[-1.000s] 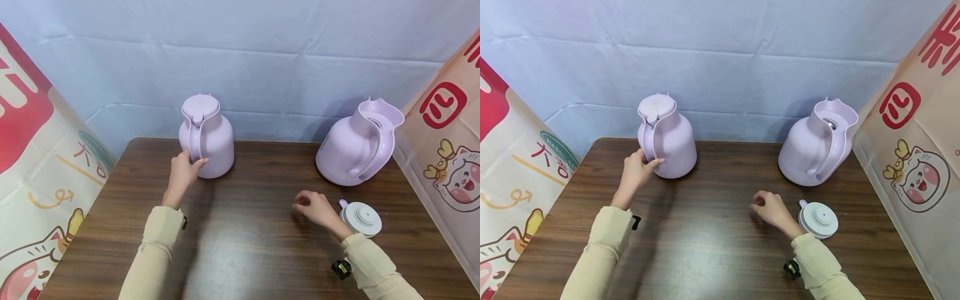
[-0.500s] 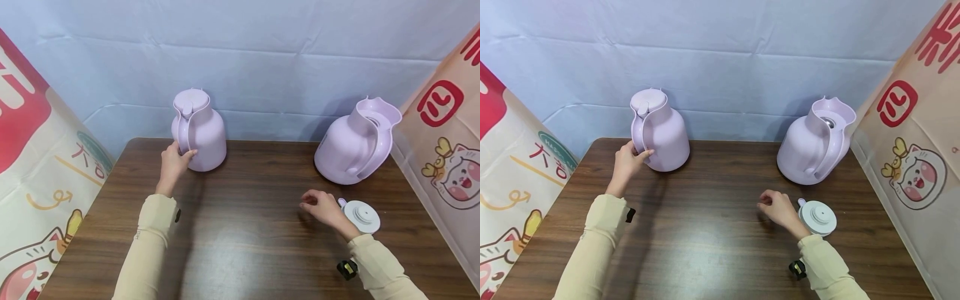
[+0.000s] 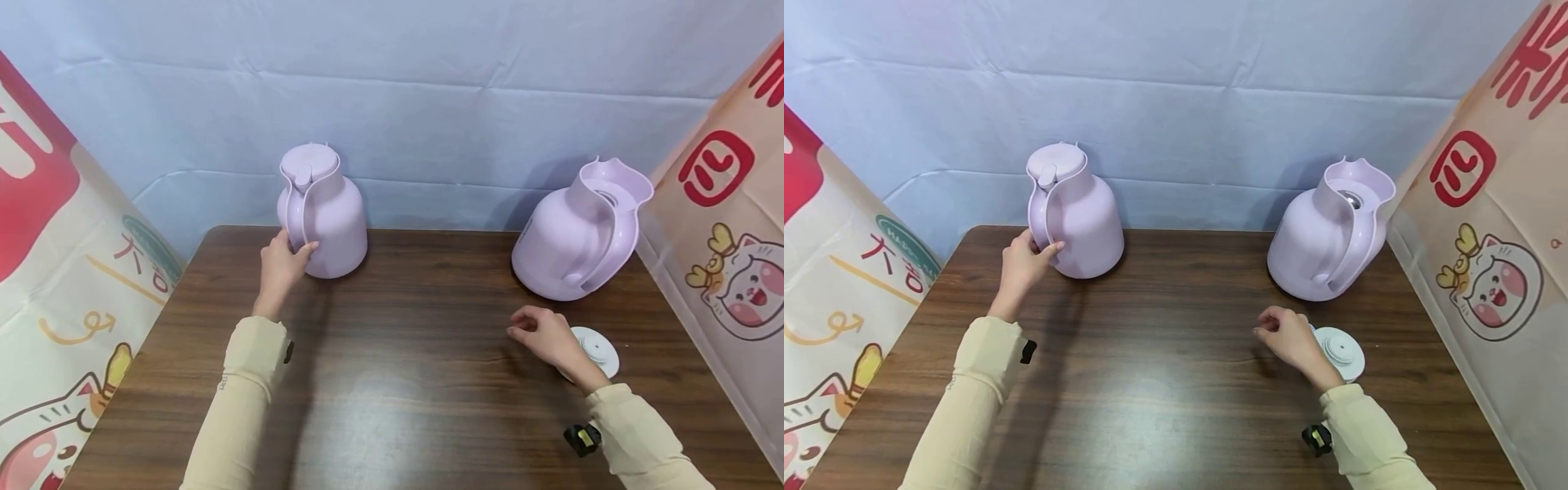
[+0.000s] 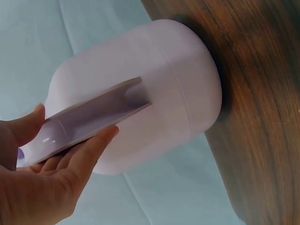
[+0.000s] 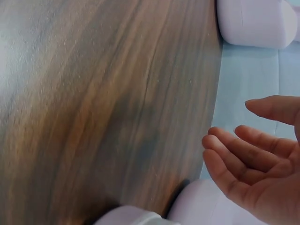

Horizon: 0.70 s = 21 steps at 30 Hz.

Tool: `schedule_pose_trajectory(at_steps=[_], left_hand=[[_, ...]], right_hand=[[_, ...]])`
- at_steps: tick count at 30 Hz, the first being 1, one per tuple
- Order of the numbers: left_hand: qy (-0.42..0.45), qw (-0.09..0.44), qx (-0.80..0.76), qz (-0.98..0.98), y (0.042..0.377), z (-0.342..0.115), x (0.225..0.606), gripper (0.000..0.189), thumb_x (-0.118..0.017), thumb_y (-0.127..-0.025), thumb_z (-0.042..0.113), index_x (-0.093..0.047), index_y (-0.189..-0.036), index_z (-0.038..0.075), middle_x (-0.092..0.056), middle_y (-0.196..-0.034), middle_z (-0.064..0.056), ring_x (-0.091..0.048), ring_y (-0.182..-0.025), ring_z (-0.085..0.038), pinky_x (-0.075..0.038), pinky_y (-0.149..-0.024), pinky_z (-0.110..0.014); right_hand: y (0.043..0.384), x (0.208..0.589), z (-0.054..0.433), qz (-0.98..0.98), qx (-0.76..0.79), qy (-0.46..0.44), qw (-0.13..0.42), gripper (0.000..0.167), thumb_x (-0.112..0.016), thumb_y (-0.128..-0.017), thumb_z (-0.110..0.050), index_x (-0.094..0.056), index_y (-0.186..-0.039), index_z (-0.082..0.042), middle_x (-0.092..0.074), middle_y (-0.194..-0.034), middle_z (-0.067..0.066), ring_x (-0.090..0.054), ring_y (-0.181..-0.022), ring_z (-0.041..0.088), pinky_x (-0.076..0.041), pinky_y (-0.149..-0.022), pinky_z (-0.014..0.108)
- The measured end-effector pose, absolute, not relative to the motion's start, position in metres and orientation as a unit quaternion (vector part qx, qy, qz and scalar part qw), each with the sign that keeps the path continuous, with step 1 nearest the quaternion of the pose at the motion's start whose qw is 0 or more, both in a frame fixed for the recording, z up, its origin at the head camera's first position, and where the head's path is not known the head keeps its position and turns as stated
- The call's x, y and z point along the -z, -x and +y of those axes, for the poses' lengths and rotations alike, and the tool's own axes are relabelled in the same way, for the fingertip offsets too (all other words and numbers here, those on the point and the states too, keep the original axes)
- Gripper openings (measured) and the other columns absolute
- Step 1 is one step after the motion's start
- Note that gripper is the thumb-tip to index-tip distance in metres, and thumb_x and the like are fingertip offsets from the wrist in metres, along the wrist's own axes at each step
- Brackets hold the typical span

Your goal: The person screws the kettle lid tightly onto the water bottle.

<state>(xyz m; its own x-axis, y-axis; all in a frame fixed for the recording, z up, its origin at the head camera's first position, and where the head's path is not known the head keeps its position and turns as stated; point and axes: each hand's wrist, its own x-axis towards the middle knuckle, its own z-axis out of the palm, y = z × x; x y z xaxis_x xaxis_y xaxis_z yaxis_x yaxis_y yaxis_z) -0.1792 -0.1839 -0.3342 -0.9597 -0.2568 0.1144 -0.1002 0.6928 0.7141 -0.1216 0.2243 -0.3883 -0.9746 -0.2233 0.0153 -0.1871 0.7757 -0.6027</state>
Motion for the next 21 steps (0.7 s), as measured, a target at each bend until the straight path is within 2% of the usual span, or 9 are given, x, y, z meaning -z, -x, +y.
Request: schedule_pose_trajectory(at_steps=[6,11,15,17,21], left_hand=[[-0.107,0.115,0.382,-0.911,0.176,-0.18,0.339,0.04,-0.059,-0.088,0.029,-0.053,-0.108,-0.005,-0.061,-0.103,-0.023,-0.054,-0.101,-0.039,-0.042,-0.084,-0.047],[-0.134,0.102,0.389,-0.906,0.17,-0.175,0.349,0.038,-0.06,-0.087,0.026,-0.056,-0.106,-0.006,-0.062,-0.098,-0.024,-0.055,-0.097,-0.04,-0.041,-0.082,-0.047],[-0.17,0.067,0.381,-0.906,0.163,-0.171,0.361,0.035,-0.06,-0.086,0.025,-0.059,-0.104,-0.006,-0.063,-0.095,-0.022,-0.055,-0.095,-0.039,-0.041,-0.082,-0.047],[-0.174,0.039,0.367,-0.913,0.16,-0.168,0.367,0.035,-0.06,-0.086,0.026,-0.06,-0.101,-0.006,-0.062,-0.096,-0.022,-0.054,-0.098,-0.041,-0.041,-0.084,-0.047],[-0.161,-0.035,0.351,-0.922,0.154,-0.162,0.379,0.04,-0.059,-0.087,0.03,-0.059,-0.104,-0.006,-0.059,-0.107,-0.024,-0.05,-0.105,-0.042,-0.04,-0.087,-0.048]], right_hand=[[0.122,0.38,0.235,0.947,0.304,0.1,0.023,0.017,-0.067,-0.08,-0.011,-0.063,-0.091,0.001,-0.067,-0.078,0.008,-0.063,-0.077,0.027,-0.045,-0.066,0.037],[0.122,0.376,0.247,0.951,0.294,0.092,0.023,0.019,-0.067,-0.08,-0.014,-0.064,-0.091,0.001,-0.068,-0.078,0.009,-0.063,-0.077,0.027,-0.046,-0.066,0.037],[0.122,0.373,0.256,0.956,0.28,0.088,0.009,0.018,-0.067,-0.08,-0.015,-0.065,-0.088,0.002,-0.067,-0.077,0.009,-0.063,-0.076,0.029,-0.046,-0.066,0.039],[0.122,0.372,0.262,0.958,0.273,0.084,0.005,0.018,-0.067,-0.08,-0.015,-0.065,-0.086,0.002,-0.067,-0.077,0.01,-0.062,-0.077,0.031,-0.046,-0.066,0.041],[0.12,0.37,0.273,0.963,0.26,0.071,0.006,0.018,-0.066,-0.081,-0.016,-0.066,-0.084,0.002,-0.066,-0.077,0.013,-0.061,-0.079,0.036,-0.044,-0.066,0.042]])
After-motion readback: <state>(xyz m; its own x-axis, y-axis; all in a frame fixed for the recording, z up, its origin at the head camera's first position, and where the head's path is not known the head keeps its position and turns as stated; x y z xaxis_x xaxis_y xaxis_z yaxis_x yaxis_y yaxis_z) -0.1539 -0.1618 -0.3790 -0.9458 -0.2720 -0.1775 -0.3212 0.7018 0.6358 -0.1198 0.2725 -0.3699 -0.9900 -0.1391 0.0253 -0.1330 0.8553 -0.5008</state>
